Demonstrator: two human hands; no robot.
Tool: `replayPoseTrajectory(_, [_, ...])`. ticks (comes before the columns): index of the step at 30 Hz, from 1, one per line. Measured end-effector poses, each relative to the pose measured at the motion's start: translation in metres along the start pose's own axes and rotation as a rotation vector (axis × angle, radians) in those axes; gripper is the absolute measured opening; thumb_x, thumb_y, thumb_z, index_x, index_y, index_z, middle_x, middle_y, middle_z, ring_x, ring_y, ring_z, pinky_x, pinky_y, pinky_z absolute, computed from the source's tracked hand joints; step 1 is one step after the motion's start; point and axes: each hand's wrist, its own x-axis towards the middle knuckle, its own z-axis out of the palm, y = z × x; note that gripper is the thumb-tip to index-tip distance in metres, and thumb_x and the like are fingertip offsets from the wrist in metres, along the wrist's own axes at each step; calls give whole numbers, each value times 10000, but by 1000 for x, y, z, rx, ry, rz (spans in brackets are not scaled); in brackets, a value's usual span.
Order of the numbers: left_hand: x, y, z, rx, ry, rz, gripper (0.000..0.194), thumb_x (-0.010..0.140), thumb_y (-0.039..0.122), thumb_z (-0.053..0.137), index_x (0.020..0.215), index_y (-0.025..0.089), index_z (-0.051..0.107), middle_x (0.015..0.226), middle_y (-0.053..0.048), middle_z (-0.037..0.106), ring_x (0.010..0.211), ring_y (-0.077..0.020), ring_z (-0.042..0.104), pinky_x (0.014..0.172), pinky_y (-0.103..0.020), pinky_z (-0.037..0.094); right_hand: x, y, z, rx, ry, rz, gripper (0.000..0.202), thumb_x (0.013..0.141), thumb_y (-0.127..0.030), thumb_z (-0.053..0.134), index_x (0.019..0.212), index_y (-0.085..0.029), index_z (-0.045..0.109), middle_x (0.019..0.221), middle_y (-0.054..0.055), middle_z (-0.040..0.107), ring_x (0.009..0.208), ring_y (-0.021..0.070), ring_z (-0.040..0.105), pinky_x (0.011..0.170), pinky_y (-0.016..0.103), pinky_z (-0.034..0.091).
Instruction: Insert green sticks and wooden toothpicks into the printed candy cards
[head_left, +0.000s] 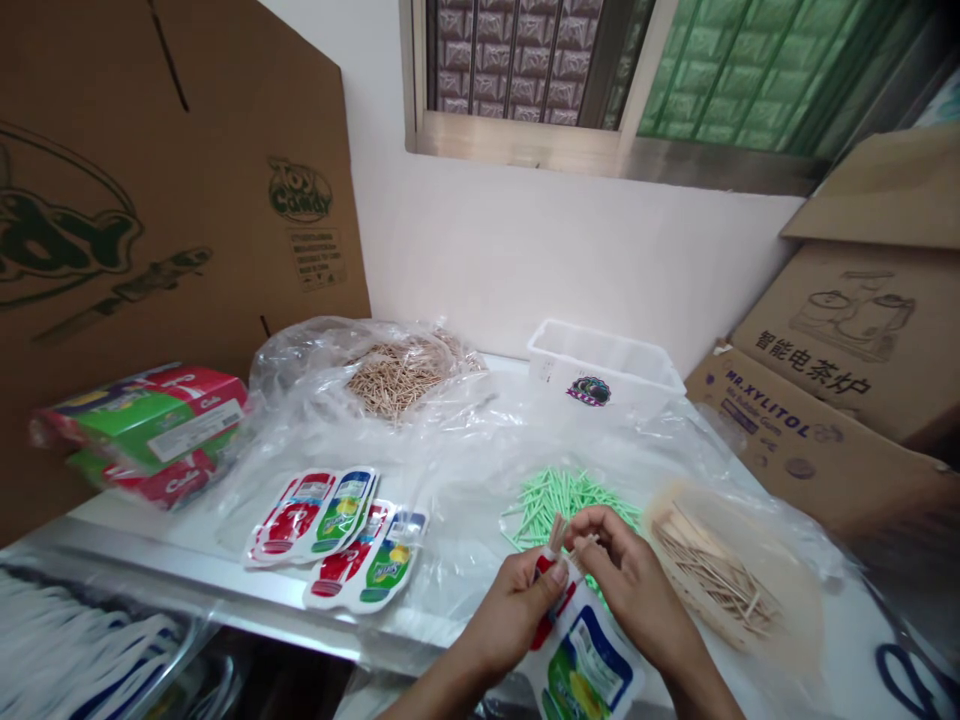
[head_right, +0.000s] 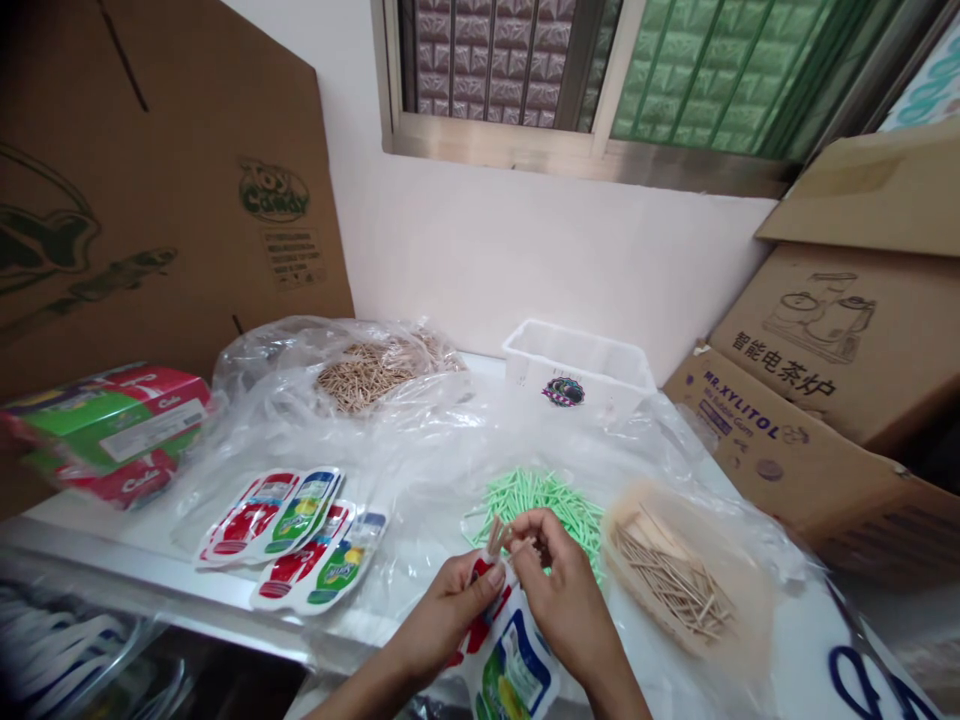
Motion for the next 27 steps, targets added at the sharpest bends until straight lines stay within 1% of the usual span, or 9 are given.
replayPoseTrajectory(2, [0,0,1,-4,-7,-6,437,732,548,601,819,121,567,620,12,449,518,-79,362,533,-209,297,0,-3,1,45,-10,-7,250,839,-380,501,1002,-200,561,885,34,635,821,179,579,741,271,434])
replayPoseTrajectory(3, [0,0,1,-4,-10,-8,444,727,555,603,813,121,568,622,10,450,523,-81,367,534,-209,297,0,-5,1,52,-23,-9,254,843,-392,497,992,-201,574,889,35,639,830,182,582,752,272,432])
replayPoseTrajectory(6, [-1,1,2,7,-34,-10,456,721,566,603,804,119,571,647,-2,469,551,-90,388,548,-211,302,0,-7,1,21,-39,-15,219,850,-384,481,838,-197,595,787,12,627,747,163,566,696,251,423])
replayPoseTrajectory(10, [-3,2,1,21,-42,-8,462,720,570,602,809,119,570,670,-13,489,583,-101,406,569,-213,308,-2,-4,-1,-84,19,-4,130,818,-287,491,722,-203,512,646,-30,530,623,133,494,589,226,385])
replayPoseTrajectory(13, [-3,4,0,44,-46,-5,470,726,581,586,810,120,563,667,-10,480,573,-96,386,557,-210,296,-5,-5,-1,-48,-3,-26,97,835,-286,468,836,-210,530,751,-12,578,719,150,543,665,235,418])
replayPoseTrajectory(16, [-3,6,1,84,-66,1,454,749,578,561,793,127,540,624,14,431,538,-81,339,523,-204,259,-6,-9,-1,-18,-20,-63,195,855,-359,469,960,-220,557,892,18,626,852,176,569,769,255,424])
replayPoseTrajectory(20, [-4,10,3,101,-92,20,414,788,541,537,772,127,518,635,16,403,560,-81,327,525,-204,248,-7,-12,-1,-32,-22,-69,216,857,-396,475,866,-211,586,817,19,624,810,176,570,752,250,422])
replayPoseTrajectory(24, [-7,14,3,126,-104,38,398,799,519,537,815,121,536,663,15,403,581,-82,326,529,-202,247,-8,-12,-2,-124,-15,-92,184,856,-339,465,773,-206,561,746,9,598,739,168,559,695,250,424])
replayPoseTrajectory(27, [-8,18,1,182,-75,58,392,799,521,534,797,129,535,631,30,387,561,-79,311,521,-205,240,-7,-12,-4,-185,-61,-124,162,845,-303,479,755,-210,577,781,14,614,781,178,568,730,263,427])
